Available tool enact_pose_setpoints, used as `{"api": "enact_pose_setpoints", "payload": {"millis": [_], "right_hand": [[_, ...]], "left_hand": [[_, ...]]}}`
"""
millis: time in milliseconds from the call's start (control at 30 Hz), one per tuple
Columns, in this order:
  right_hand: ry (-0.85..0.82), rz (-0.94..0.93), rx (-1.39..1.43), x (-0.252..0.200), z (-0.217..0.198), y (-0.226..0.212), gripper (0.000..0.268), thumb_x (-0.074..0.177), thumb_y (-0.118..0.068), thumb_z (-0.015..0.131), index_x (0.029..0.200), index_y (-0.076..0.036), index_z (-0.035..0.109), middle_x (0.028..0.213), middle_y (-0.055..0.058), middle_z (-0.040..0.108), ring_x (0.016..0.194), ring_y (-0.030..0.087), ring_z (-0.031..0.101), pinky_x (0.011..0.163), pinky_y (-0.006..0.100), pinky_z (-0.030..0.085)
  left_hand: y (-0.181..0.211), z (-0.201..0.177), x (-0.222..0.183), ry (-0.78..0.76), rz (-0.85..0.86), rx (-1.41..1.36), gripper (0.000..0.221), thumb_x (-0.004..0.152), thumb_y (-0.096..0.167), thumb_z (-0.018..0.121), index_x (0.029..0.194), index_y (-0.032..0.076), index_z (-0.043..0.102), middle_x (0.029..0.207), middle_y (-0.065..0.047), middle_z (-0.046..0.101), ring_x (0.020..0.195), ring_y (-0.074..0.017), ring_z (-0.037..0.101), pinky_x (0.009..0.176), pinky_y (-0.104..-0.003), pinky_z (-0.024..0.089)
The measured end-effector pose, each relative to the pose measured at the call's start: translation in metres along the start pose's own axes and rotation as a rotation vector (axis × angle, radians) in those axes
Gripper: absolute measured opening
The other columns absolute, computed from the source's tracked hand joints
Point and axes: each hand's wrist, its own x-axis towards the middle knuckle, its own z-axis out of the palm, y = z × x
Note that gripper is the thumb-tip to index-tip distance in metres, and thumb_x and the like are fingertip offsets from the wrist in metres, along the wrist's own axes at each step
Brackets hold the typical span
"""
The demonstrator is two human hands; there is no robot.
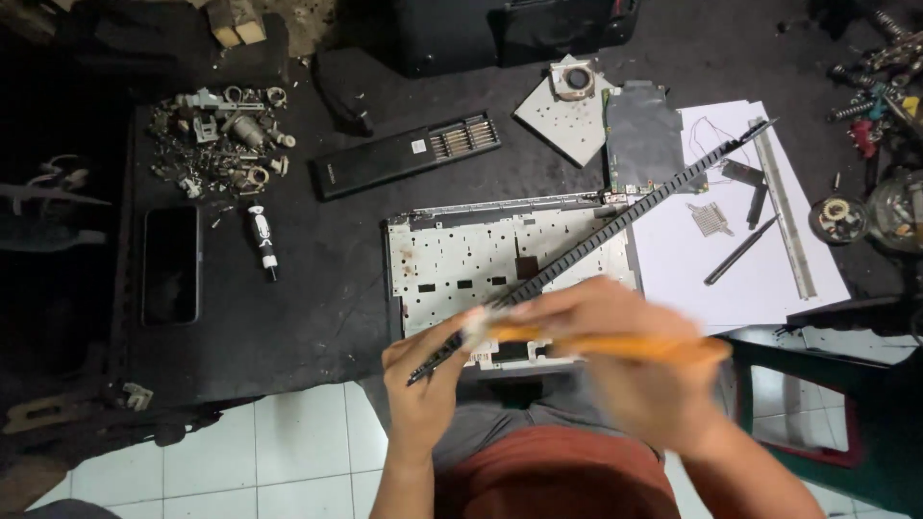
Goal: Disassembling the top cover and keyboard assembly of a laptop using a screwdriver and prying tool.
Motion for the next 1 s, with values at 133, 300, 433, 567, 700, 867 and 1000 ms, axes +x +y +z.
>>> {"api": "enact_pose_setpoints", "payload": {"millis": [133, 300, 433, 567, 700, 867, 1000], "right_hand": [[0.016, 0.115, -0.128, 0.016, -0.016, -0.024, 0.021, 0.107, -0.009, 0.044, 0.106, 0.002, 0.063, 0.107, 0.026, 0.072, 0.098, 0.039, 0.081, 0.086, 0.043, 0.074], [-0.353, -0.009, -0.613, 0.048, -0.001, -0.027, 0.012, 0.096, 0.001, 0.064, 0.106, -0.006, 0.067, 0.11, 0.01, 0.077, 0.101, 0.024, 0.074, 0.092, 0.032, 0.064], [-0.503, -0.167, -0.729, 0.059, 0.01, -0.028, 0.007, 0.101, 0.001, 0.06, 0.107, -0.001, 0.057, 0.099, 0.013, 0.07, 0.086, 0.026, 0.07, 0.073, 0.034, 0.056], [-0.531, -0.239, -0.969, 0.058, -0.003, -0.029, 0.007, 0.102, -0.003, 0.065, 0.106, -0.007, 0.061, 0.082, 0.003, 0.061, 0.074, 0.021, 0.046, 0.064, 0.033, 0.039], [-0.52, -0.237, -1.161, 0.042, -0.052, -0.016, 0.029, 0.086, 0.021, 0.047, 0.087, -0.005, 0.059, 0.1, 0.011, 0.079, 0.086, 0.024, 0.061, 0.066, 0.032, 0.048], [-0.025, -0.103, -0.926, 0.03, -0.085, -0.047, 0.043, 0.107, -0.033, 0.04, 0.094, 0.004, 0.059, 0.096, 0.022, 0.071, 0.087, 0.033, 0.071, 0.081, 0.042, 0.057], [0.008, -0.084, -1.13, 0.04, -0.103, -0.068, 0.018, 0.108, 0.002, 0.051, 0.094, 0.008, 0.06, 0.105, 0.025, 0.07, 0.097, 0.033, 0.072, 0.088, 0.037, 0.057]], "left_hand": [[-0.005, 0.003, 0.001, 0.002, 0.053, -0.025, 0.026, 0.091, 0.001, 0.074, 0.117, 0.0, 0.073, 0.108, -0.01, 0.08, 0.083, -0.0139, 0.073, 0.071, -0.026, 0.059], [-0.007, 0.002, -0.001, 0.016, 0.05, -0.018, 0.022, 0.089, -0.002, 0.072, 0.111, -0.006, 0.074, 0.108, -0.015, 0.079, 0.099, -0.0248, 0.079, 0.091, -0.033, 0.065], [-0.01, 0.002, -0.005, -0.01, 0.046, -0.094, 0.026, 0.088, -0.006, 0.066, 0.113, -0.004, 0.073, 0.111, -0.015, 0.078, 0.103, -0.028, 0.079, 0.097, -0.038, 0.066], [-0.011, 0.003, -0.003, 0.002, 0.066, -0.039, 0.025, 0.09, -0.004, 0.07, 0.115, -0.004, 0.072, 0.111, -0.016, 0.078, 0.098, -0.0276, 0.08, 0.091, -0.036, 0.068], [-0.002, 0.001, 0.001, 0.019, 0.031, -0.056, 0.021, 0.091, 0.006, 0.075, 0.11, -0.002, 0.075, 0.103, -0.012, 0.08, 0.091, -0.0221, 0.08, 0.083, -0.032, 0.068], [-0.011, -0.002, -0.004, 0.037, 0.01, 0.072, 0.023, 0.09, 0.007, 0.074, 0.112, -0.001, 0.075, 0.103, -0.011, 0.08, 0.078, -0.0172, 0.079, 0.064, -0.028, 0.065], [-0.023, -0.003, -0.011, 0.052, -0.002, 0.124, 0.026, 0.088, 0.012, 0.076, 0.11, -0.003, 0.076, 0.08, -0.005, 0.079, 0.053, -0.0084, 0.057, 0.048, -0.029, 0.046]]}}
